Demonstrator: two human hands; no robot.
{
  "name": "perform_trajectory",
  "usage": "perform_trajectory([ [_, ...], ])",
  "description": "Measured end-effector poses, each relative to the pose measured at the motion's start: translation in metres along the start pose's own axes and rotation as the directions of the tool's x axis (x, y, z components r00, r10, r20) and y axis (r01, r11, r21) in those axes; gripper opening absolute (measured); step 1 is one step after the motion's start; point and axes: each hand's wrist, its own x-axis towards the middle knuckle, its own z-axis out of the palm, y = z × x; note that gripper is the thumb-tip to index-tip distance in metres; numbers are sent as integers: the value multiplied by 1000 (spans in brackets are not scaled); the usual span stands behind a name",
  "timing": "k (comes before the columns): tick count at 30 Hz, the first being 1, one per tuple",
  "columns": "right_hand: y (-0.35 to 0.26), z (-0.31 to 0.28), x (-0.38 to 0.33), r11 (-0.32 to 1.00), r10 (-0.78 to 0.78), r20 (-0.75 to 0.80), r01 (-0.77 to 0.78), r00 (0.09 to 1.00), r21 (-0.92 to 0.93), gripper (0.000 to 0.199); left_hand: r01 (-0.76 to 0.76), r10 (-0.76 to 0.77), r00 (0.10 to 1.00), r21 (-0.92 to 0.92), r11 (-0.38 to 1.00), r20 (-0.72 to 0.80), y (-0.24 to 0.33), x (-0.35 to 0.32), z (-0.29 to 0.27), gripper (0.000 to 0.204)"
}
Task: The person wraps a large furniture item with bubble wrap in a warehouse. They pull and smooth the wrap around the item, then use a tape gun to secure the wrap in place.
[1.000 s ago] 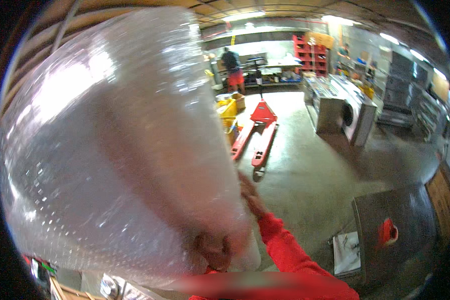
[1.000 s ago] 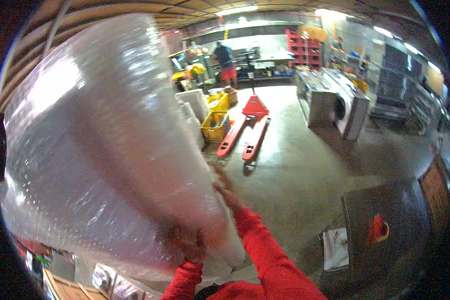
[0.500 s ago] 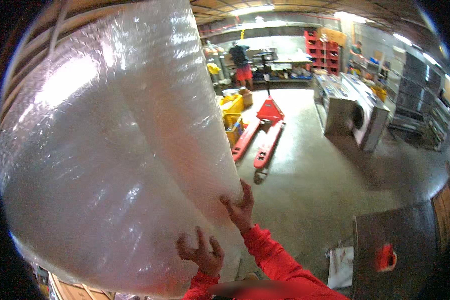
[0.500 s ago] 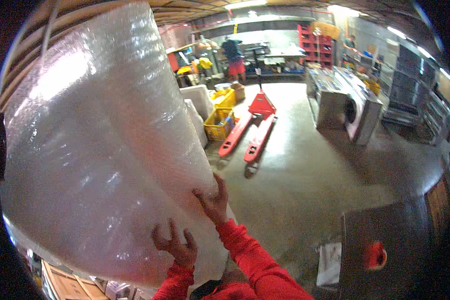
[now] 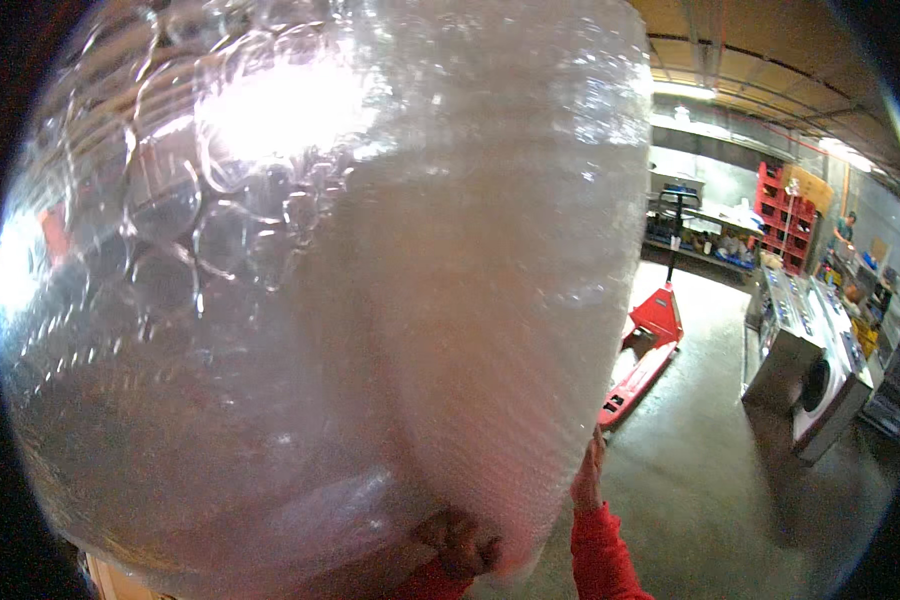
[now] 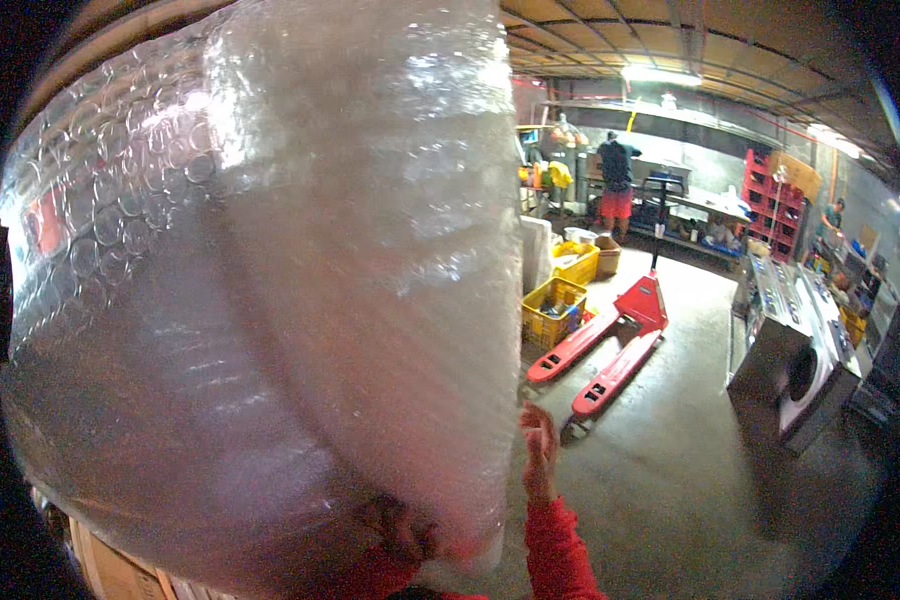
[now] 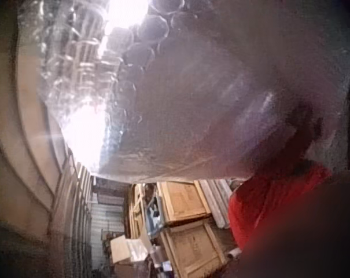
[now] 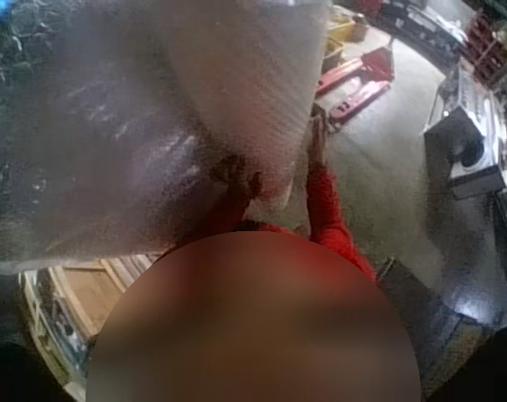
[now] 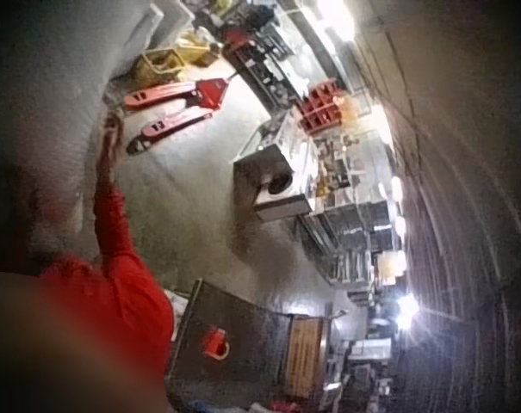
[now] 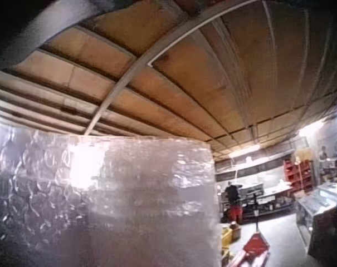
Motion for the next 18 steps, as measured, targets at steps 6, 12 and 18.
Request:
perform_trajectory([
  [6, 10, 8, -16, 992, 16, 76, -25, 997, 125, 71, 44, -47, 999, 151, 987, 16, 11, 1, -9, 61],
  [12, -54, 20, -19, 933, -344, -189, 358, 920, 47, 75, 85, -120, 990, 382, 920, 68, 23, 19, 20, 62],
  [18, -49, 58, 66, 694, -675, -219, 506, 705, -512, 82, 230, -284, 959, 530, 816, 21, 10, 60, 46, 65],
])
